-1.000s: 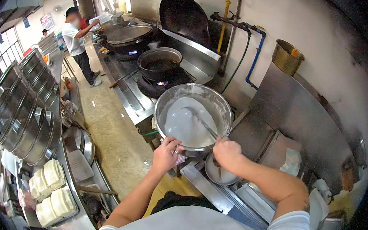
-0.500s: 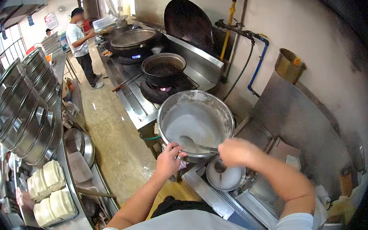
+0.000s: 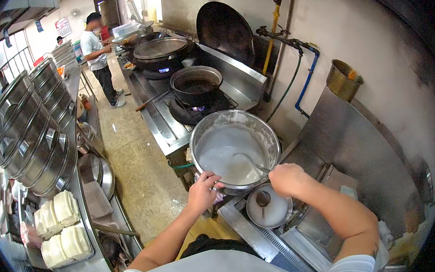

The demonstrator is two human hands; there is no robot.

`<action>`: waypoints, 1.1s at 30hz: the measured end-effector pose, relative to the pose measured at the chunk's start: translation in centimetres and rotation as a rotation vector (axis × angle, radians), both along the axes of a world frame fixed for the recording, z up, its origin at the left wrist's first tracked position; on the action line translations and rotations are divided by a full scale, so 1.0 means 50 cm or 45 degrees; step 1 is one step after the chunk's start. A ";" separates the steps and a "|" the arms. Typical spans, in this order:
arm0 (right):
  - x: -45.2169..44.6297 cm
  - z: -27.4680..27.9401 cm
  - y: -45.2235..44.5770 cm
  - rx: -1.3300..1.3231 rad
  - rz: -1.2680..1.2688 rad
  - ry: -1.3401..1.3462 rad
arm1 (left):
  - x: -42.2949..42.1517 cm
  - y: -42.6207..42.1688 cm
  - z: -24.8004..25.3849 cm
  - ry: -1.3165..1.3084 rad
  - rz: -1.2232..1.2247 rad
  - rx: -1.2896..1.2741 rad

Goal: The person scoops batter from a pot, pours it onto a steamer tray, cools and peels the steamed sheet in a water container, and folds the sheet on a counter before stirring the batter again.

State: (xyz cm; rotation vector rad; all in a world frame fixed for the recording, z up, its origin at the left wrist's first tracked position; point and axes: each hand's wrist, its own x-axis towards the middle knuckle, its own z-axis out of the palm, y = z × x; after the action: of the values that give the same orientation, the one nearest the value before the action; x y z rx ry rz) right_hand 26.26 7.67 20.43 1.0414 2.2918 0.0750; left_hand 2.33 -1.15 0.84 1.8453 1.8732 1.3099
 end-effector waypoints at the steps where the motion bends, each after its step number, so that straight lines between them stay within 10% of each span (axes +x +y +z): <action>1: -0.007 0.023 -0.001 -0.034 -0.015 0.000 | 0.000 0.000 0.000 0.004 0.003 0.003; 7: -0.037 0.045 -0.029 -0.140 0.038 0.162 | 0.003 -0.002 -0.002 -0.009 0.029 -0.015; 14: -0.018 -0.182 -0.046 0.298 0.035 0.396 | -0.006 -0.004 0.014 0.035 0.016 -0.031; 26: -0.020 0.048 -0.003 -0.163 -0.056 0.083 | -0.001 -0.002 0.007 0.014 0.019 -0.044; 33: -0.050 -0.113 -0.061 0.122 0.003 0.441 | -0.011 0.006 0.009 0.062 0.033 0.013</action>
State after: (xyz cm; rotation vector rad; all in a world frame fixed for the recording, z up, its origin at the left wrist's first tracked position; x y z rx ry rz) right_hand 23.76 4.63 14.76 1.1768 2.6214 0.0053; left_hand 1.80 -0.83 1.29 1.8808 1.9240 1.2962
